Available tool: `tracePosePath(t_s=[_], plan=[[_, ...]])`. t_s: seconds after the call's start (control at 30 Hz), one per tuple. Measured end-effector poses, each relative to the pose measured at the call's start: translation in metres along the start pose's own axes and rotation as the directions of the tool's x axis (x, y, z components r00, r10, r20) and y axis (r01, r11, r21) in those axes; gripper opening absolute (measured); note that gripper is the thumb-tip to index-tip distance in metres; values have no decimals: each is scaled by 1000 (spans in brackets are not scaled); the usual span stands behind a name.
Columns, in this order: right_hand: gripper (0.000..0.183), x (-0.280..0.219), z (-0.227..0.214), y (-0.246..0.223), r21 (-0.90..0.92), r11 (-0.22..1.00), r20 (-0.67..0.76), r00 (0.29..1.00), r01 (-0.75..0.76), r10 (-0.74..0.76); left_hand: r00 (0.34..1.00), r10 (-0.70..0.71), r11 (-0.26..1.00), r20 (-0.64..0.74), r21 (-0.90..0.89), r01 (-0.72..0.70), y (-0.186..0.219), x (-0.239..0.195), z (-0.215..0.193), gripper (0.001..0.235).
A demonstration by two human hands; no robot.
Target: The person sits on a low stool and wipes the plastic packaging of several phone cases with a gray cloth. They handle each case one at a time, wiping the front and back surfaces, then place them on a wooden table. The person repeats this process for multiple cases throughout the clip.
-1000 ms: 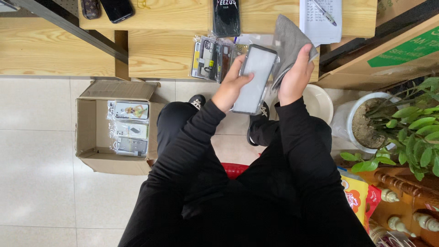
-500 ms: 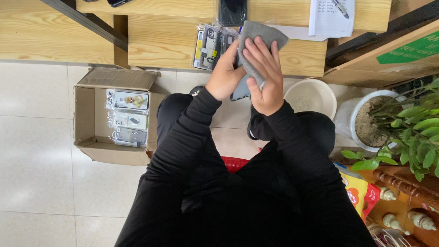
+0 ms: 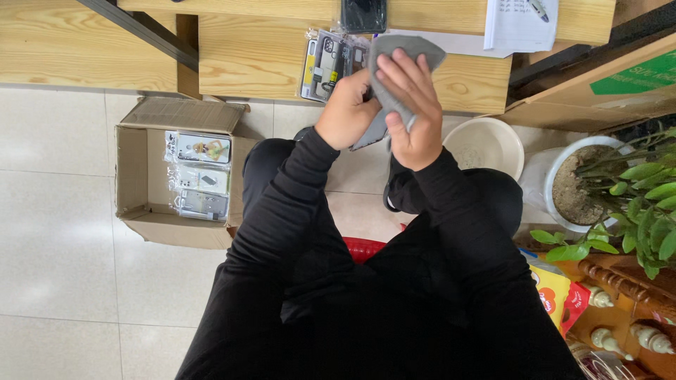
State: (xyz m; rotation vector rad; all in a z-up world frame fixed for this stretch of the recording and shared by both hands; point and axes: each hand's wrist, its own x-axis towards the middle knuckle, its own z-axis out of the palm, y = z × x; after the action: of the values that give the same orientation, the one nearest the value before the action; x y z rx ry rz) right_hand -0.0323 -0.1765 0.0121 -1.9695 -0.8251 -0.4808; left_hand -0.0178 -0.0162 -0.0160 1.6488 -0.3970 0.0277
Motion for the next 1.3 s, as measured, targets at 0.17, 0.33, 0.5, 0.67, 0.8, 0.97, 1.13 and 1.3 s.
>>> tracePosePath(t_s=[0.17,0.33,0.5,0.67,0.8,0.97,1.13,1.3], plan=[[70,6,-3,-9,1,999,31,998,45,-45,999,47,996,18,74,-48,-1,-6,6,13],[51,4,-5,4,-61,998,-47,999,-27,24,992,123,992,5,40,-123,21,-4,2,18],[44,-6,-2,18,64,967,-127,959,-248,255,995,64,998,76,-23,-63,-8,-8,4,51],[26,-20,3,50,187,790,-185,769,-584,612,994,37,992,99,-127,-24,10,-4,4,64],[41,-22,3,56,409,568,-260,505,-715,823,999,-25,969,48,-244,36,6,-1,4,62],[16,-17,2,15,160,887,-346,817,-434,462,997,-68,963,30,-261,73,-1,-1,-6,68],[42,-19,16,-1,-35,998,-91,994,-56,52,999,-33,938,41,-345,45,-12,-3,-3,83],[49,-15,14,-3,12,1000,0,1000,24,-24,990,-59,990,131,-119,75,-12,-11,6,70]])
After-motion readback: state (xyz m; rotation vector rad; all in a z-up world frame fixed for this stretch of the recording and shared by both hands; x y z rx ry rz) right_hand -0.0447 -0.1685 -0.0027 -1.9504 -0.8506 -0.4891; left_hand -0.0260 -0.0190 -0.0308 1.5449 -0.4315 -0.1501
